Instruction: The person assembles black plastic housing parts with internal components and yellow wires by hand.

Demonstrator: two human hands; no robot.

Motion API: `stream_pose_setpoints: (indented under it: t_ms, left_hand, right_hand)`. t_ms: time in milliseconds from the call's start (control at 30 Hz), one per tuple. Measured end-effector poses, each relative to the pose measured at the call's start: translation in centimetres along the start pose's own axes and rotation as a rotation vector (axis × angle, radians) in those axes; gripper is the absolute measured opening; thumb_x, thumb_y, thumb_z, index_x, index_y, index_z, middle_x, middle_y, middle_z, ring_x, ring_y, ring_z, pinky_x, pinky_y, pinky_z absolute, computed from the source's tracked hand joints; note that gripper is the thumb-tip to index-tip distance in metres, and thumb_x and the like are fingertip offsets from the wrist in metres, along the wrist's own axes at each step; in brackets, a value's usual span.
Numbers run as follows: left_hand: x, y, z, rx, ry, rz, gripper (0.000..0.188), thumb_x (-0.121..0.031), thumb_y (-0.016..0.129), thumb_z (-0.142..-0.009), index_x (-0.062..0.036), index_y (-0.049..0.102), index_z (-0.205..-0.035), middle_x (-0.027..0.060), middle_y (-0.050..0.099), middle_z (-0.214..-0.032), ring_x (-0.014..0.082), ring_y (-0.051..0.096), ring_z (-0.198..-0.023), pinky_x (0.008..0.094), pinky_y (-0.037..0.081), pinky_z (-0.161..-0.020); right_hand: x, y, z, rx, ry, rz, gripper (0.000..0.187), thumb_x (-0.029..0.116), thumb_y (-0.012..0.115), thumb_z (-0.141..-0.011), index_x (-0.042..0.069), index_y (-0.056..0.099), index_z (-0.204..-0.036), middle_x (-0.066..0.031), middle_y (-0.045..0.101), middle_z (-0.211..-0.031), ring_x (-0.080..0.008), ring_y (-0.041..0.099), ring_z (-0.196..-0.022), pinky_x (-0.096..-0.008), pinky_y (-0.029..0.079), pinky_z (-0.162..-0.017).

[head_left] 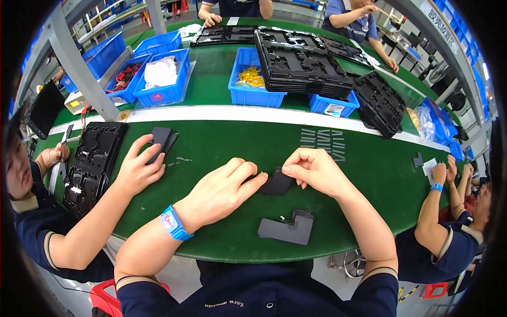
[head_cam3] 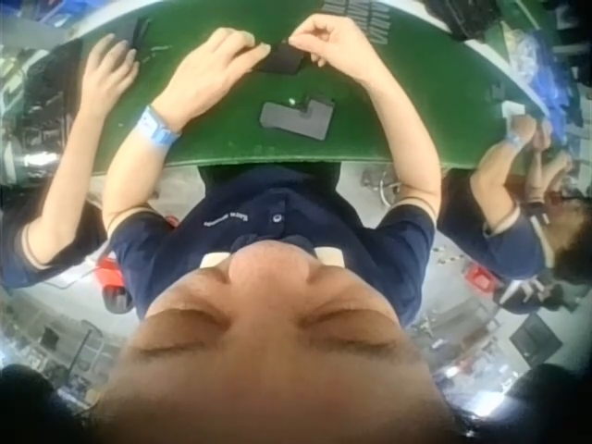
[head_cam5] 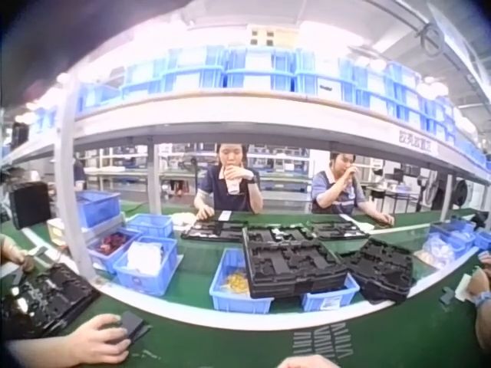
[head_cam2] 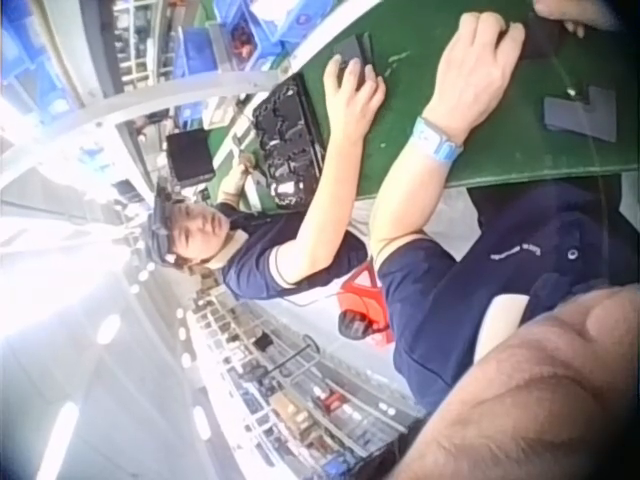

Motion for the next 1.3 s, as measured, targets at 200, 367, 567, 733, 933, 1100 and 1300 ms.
stream_pose_setpoints:
  t_ms: [200,367,567,733,933,1100,1300]
  left_hand:
    - [0.1,-0.1,-0.1,-0.011,0.022,-0.012,0.041,-0.007,0.065,-0.074,-0.0017,0.063,-0.115,0.0079,0.056,-0.102,0.0223,0.057,-0.094,0.0303,0.053,-0.080]
    - [0.2,0.2,0.0,-0.011,0.030,-0.020,0.041,-0.007,0.065,-0.074,-0.0023,0.063,-0.115,0.0078,0.056,-0.101,0.0223,0.057,-0.093,0.0302,0.054,-0.079]
    - [0.6,0.1,0.2,-0.050,-0.093,0.046,0.039,-0.007,0.070,-0.077,-0.0050,0.064,-0.116,0.0074,0.056,-0.103,0.0235,0.058,-0.095,0.0320,0.055,-0.076]
    - [1.0,0.2,0.6,-0.092,-0.171,0.086,0.054,-0.003,0.080,-0.067,-0.0061,0.063,-0.118,0.0092,0.057,-0.106,0.0281,0.058,-0.095,0.0373,0.053,-0.076]
    - [1.2,0.3,0.7,-0.098,-0.227,0.084,0.055,-0.002,0.080,-0.067,-0.0049,0.062,-0.119,0.0106,0.058,-0.107,0.0296,0.058,-0.096,0.0378,0.053,-0.077]
    - [1.3,0.0,0.8,-0.142,-0.234,0.068,0.056,-0.001,0.080,-0.066,-0.0041,0.062,-0.119,0.0111,0.057,-0.107,0.0304,0.058,-0.094,0.0385,0.052,-0.078]
    - [1.2,0.7,1.0,-0.083,-0.239,0.106,0.056,-0.005,0.078,-0.070,-0.0056,0.061,-0.123,0.0101,0.056,-0.109,0.0299,0.056,-0.099,0.0382,0.052,-0.084]
  right_hand:
    - [-0.6,0.2,0.0,0.023,-0.038,-0.024,0.021,0.021,0.071,-0.092,0.002,0.065,-0.083,0.0011,0.062,-0.067,-0.0037,0.052,-0.057,-0.0230,0.043,-0.051]
    - [-1.3,0.6,-0.2,0.000,-0.047,-0.037,0.023,0.021,0.072,-0.092,0.002,0.065,-0.082,0.0010,0.061,-0.065,-0.0035,0.052,-0.057,-0.0227,0.041,-0.051]
    - [-2.1,0.3,-0.4,0.024,-0.109,-0.321,0.022,0.020,0.061,-0.099,0.000,0.070,-0.101,-0.0023,0.065,-0.079,-0.0065,0.058,-0.062,-0.0232,0.049,-0.055]
    - [-2.5,-0.3,-0.1,0.090,-0.134,-0.449,0.031,0.011,0.054,-0.101,-0.001,0.061,-0.128,-0.0080,0.067,-0.107,-0.0115,0.062,-0.086,-0.0264,0.053,-0.078]
    - [-1.7,1.1,0.8,0.062,-0.282,-0.253,0.046,0.006,0.054,-0.099,0.003,0.047,-0.145,-0.0071,0.056,-0.122,-0.0111,0.055,-0.091,-0.0262,0.050,-0.081]
    - [-0.8,2.9,1.6,0.022,-0.486,0.182,0.072,-0.001,0.058,-0.093,0.003,0.022,-0.155,-0.0131,0.040,-0.130,-0.0190,0.049,-0.096,-0.0304,0.049,-0.082]
    - [-1.3,2.4,2.1,0.064,-0.386,0.231,0.081,0.002,0.063,-0.090,0.003,0.018,-0.157,-0.0154,0.038,-0.140,-0.0232,0.052,-0.107,-0.0330,0.050,-0.088]
Point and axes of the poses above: each hand's wrist, its own z-axis away from the middle knuckle, its own y-axis out of the palm, x = y × z, the point moved 1 cm from there along -z, towards the middle knuckle
